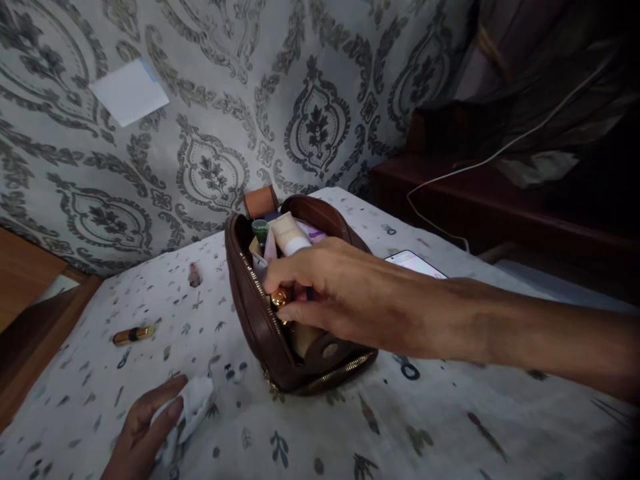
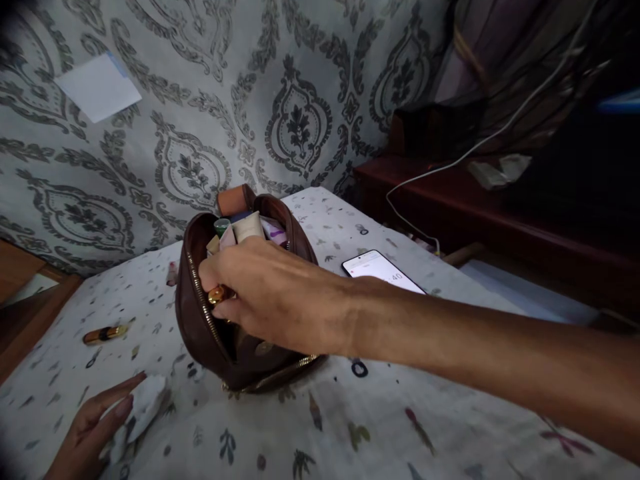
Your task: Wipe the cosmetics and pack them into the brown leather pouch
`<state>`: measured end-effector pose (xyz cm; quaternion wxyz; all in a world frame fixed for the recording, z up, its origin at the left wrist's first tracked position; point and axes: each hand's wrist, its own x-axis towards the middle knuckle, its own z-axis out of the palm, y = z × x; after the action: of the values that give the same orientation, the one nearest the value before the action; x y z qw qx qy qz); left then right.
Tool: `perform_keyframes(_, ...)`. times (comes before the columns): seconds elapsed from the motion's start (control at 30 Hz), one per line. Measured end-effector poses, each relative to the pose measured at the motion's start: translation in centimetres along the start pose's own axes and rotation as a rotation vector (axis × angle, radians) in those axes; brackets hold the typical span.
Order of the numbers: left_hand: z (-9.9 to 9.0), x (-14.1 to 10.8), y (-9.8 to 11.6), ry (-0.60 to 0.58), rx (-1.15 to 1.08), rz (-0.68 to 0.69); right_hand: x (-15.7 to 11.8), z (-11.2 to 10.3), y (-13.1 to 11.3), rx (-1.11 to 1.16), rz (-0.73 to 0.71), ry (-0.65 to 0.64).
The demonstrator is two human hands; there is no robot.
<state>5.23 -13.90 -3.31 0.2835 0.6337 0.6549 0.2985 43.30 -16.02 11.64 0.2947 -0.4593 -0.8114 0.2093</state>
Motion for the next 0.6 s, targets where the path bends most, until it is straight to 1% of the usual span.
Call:
perform_keyframes(0.07, 0.03, -0.03, 0.15, 0.009, 0.007, 0.042, 0.24, -0.49, -0.25, -0.022, 0.02, -0.046)
perform_keyframes(0.13, -0.01, -0.02, 0.19, 0.016, 0.022, 0.065, 0.52, -0.76, -0.29, -0.024, 0.005, -0.06)
perform_keyframes(0.27, -0.2, 0.09, 0.0, -0.031, 0.037, 0.065, 0.83, -0.76, -0.06, -0.037, -0.017, -0.051)
perform_keyframes(0.37, -0.33, 0.16, -0.26, -0.035, 0.018, 0.077, 0.69, -0.63, -0.04, -0.065, -0.004, -0.046)
perform_keyframes(0.47, -0.36, 0.14, -0.43, -0.057, 0.026, 0.073, 0.43, -0.48, -0.17, -0.097, 0.01, -0.016)
perform_keyframes(0.6, -0.15, -0.2, -0.06, -0.018, 0.052, 0.098, 0.17, -0.16, -0.12, -0.127, 0.036, -0.012)
